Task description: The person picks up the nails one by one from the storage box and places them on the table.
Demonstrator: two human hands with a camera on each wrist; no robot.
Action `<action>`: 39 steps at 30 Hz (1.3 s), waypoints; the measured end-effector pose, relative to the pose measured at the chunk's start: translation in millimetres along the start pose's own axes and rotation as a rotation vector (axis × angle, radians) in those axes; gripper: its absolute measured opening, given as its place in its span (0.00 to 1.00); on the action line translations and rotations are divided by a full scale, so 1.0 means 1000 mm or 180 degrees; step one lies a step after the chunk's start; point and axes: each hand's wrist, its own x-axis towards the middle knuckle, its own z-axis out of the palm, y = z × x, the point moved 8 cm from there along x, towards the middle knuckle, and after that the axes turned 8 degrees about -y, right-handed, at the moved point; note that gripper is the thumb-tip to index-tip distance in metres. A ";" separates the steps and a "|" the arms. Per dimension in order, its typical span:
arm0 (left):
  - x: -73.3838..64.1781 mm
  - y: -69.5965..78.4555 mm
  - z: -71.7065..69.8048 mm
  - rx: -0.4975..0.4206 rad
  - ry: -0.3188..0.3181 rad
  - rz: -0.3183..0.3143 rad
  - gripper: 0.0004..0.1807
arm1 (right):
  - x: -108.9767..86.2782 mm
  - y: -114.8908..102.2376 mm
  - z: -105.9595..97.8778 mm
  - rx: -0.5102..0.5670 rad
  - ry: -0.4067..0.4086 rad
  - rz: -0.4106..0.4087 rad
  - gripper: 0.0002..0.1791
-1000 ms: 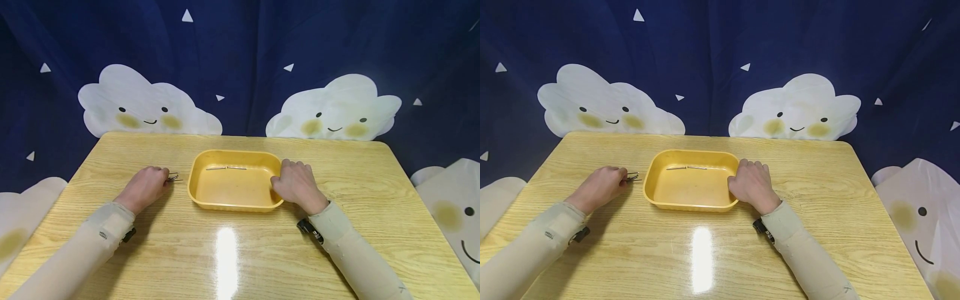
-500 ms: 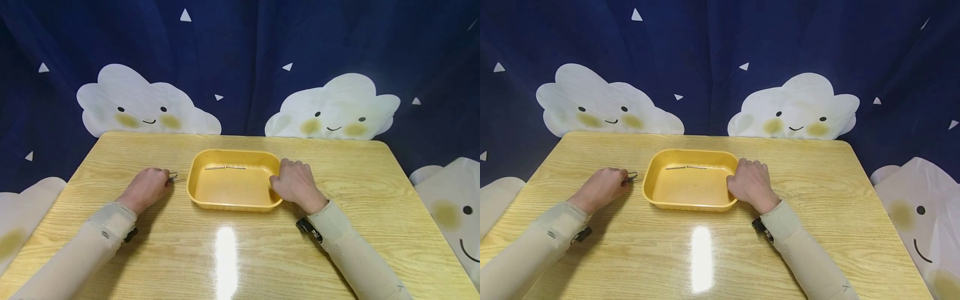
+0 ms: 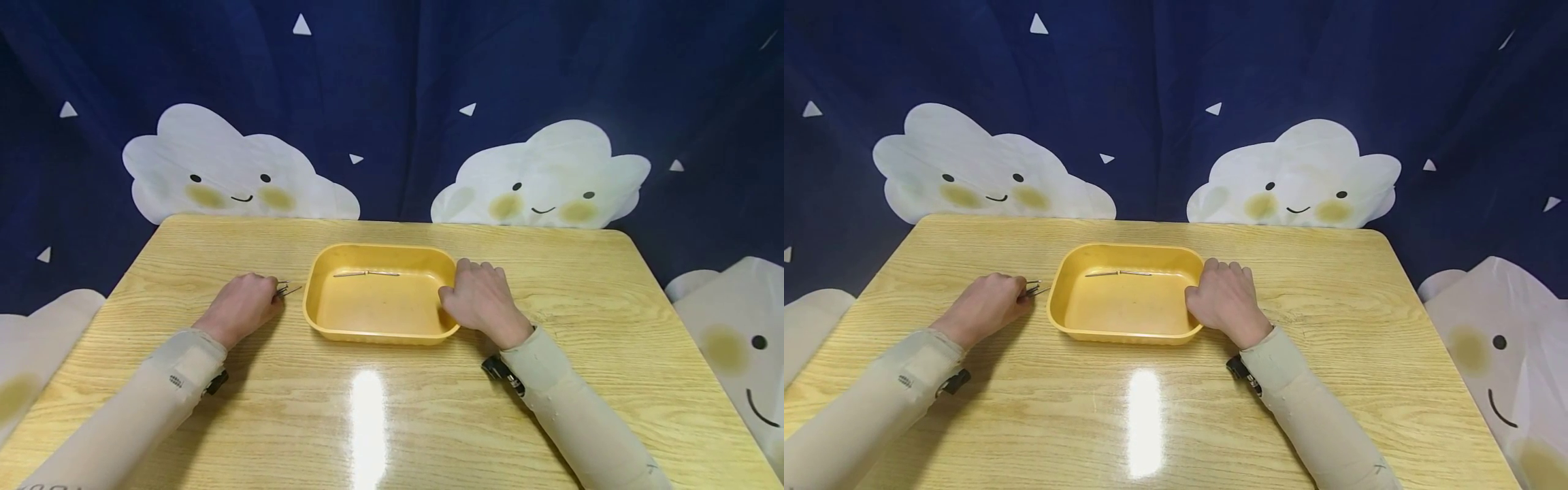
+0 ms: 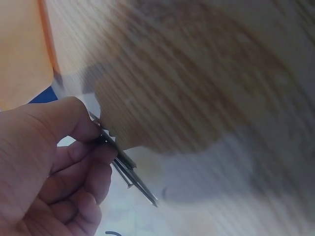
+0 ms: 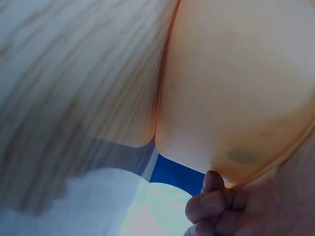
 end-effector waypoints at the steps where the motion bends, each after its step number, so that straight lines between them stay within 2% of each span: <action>1: 0.000 0.000 0.001 -0.0003 -0.0006 -0.0005 0.12 | 0.000 0.000 0.000 -0.0001 -0.0001 0.0002 0.17; 10: 0.001 0.000 -0.001 0.0012 -0.0048 -0.0048 0.09 | 0.001 0.001 0.000 0.0006 0.0014 -0.0007 0.16; 28: -0.004 -0.002 -0.007 0.0069 -0.0046 -0.0110 0.14 | -0.001 0.000 0.000 0.0010 0.0013 -0.0005 0.17; 39: -0.005 0.003 -0.018 0.0120 -0.0007 -0.0080 0.15 | -0.002 0.000 -0.001 0.0030 0.0015 -0.0030 0.16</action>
